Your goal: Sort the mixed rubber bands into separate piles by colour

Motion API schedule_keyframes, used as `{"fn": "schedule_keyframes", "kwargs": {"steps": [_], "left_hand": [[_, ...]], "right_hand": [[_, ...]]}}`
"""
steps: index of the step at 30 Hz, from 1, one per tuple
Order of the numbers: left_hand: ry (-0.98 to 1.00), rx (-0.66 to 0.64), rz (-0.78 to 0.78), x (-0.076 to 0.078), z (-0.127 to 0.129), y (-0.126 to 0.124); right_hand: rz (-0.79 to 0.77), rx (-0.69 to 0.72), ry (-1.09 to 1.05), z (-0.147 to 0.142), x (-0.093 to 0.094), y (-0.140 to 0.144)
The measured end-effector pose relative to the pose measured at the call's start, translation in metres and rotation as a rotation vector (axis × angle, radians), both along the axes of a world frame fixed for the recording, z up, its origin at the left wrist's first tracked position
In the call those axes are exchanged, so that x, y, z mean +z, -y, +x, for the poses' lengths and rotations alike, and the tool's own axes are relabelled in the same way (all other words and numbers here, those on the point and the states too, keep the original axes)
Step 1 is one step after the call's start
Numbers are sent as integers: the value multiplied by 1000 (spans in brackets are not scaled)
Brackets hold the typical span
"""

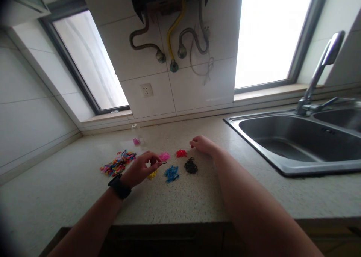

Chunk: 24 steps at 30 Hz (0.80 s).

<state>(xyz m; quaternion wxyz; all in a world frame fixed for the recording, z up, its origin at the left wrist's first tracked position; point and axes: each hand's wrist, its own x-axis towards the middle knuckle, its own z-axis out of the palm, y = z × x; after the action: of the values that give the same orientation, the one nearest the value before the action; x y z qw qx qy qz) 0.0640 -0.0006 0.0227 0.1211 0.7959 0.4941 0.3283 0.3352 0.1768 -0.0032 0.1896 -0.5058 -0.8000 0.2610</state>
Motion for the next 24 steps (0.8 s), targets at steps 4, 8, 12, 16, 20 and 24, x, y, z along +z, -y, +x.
{"fn": "schedule_keyframes", "kwargs": {"steps": [4, 8, 12, 16, 20, 24], "left_hand": [[18, -33, -9, 6, 23, 2], [-35, -71, 0, 15, 49, 0], [-181, -98, 37, 17, 72, -16], [-294, -107, 80, 13, 81, -35], [-306, -111, 90, 11, 83, -43], [-361, -112, 95, 8, 86, -44]], "right_hand": [[21, -9, 9, -1, -1, -1], [27, -31, 14, -2, -2, -1], [29, -35, 16, -3, -3, 0], [36, -24, 20, -2, -1, 1], [41, -17, 25, -3, 1, 2], [47, -17, 30, -3, 1, 2]]}}
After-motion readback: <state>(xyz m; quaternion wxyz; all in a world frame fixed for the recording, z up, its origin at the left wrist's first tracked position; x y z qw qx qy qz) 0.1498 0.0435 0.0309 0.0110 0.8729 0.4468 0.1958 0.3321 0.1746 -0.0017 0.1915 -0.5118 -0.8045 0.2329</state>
